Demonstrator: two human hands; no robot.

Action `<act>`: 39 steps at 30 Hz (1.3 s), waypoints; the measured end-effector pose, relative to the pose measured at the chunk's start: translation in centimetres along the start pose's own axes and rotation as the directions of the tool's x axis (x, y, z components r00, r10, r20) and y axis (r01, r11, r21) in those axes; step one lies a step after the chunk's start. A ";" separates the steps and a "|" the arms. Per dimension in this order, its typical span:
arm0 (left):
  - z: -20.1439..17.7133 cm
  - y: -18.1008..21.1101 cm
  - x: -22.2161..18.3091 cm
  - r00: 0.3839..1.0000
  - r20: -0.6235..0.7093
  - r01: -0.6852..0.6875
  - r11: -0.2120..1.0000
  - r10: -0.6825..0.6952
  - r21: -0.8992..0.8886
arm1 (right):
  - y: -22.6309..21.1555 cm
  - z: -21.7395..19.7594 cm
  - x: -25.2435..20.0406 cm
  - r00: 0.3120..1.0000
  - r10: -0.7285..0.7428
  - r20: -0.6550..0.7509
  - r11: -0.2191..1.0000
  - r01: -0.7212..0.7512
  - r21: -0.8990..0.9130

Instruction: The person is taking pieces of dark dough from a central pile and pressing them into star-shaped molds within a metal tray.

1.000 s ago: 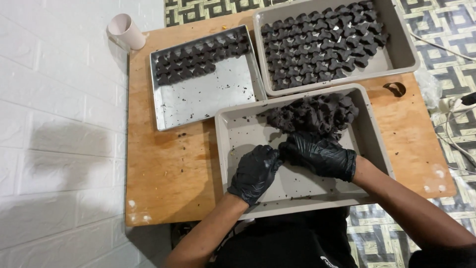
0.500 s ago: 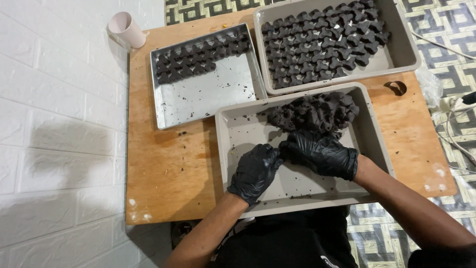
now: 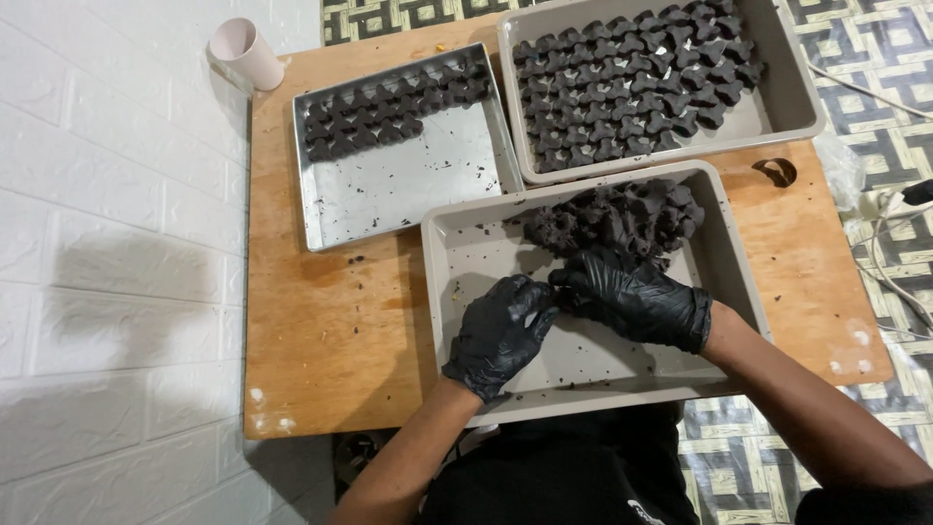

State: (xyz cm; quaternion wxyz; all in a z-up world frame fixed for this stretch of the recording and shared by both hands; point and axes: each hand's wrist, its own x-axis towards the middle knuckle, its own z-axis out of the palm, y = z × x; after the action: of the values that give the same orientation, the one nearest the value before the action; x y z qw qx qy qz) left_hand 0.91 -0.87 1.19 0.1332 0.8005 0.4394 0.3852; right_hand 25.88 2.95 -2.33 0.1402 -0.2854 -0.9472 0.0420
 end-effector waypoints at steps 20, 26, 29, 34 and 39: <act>-3.7 0.4 3.8 0.538 0.295 0.693 0.214 -0.790 -0.689 | -5.3 -1.7 1.8 0.921 0.376 -0.102 0.926 -0.368 0.088; -3.5 0.2 3.7 0.555 0.279 0.675 0.227 -0.784 -0.702 | -7.5 -4.2 4.0 0.853 0.521 0.022 0.810 -0.502 0.301; -2.8 -0.3 3.1 0.561 0.279 0.675 0.236 -0.779 -0.699 | -7.2 -3.0 3.7 0.873 0.484 -0.058 0.861 -0.463 0.212; -3.7 0.6 3.8 0.560 0.280 0.689 0.250 -0.780 -0.681 | -7.1 -1.0 2.7 0.905 0.398 -0.149 0.894 -0.419 -0.161; -3.6 0.8 2.9 0.727 0.168 0.532 0.392 -0.666 -0.750 | -7.5 -1.9 3.0 0.978 0.161 -0.133 0.883 -0.203 -0.424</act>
State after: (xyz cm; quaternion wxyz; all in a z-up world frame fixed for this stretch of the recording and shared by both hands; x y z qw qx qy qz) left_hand -0.33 0.55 5.55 0.5481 0.4200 0.5037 0.5192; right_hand 20.09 -1.71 1.40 0.1126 -0.3989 -0.8938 -0.1711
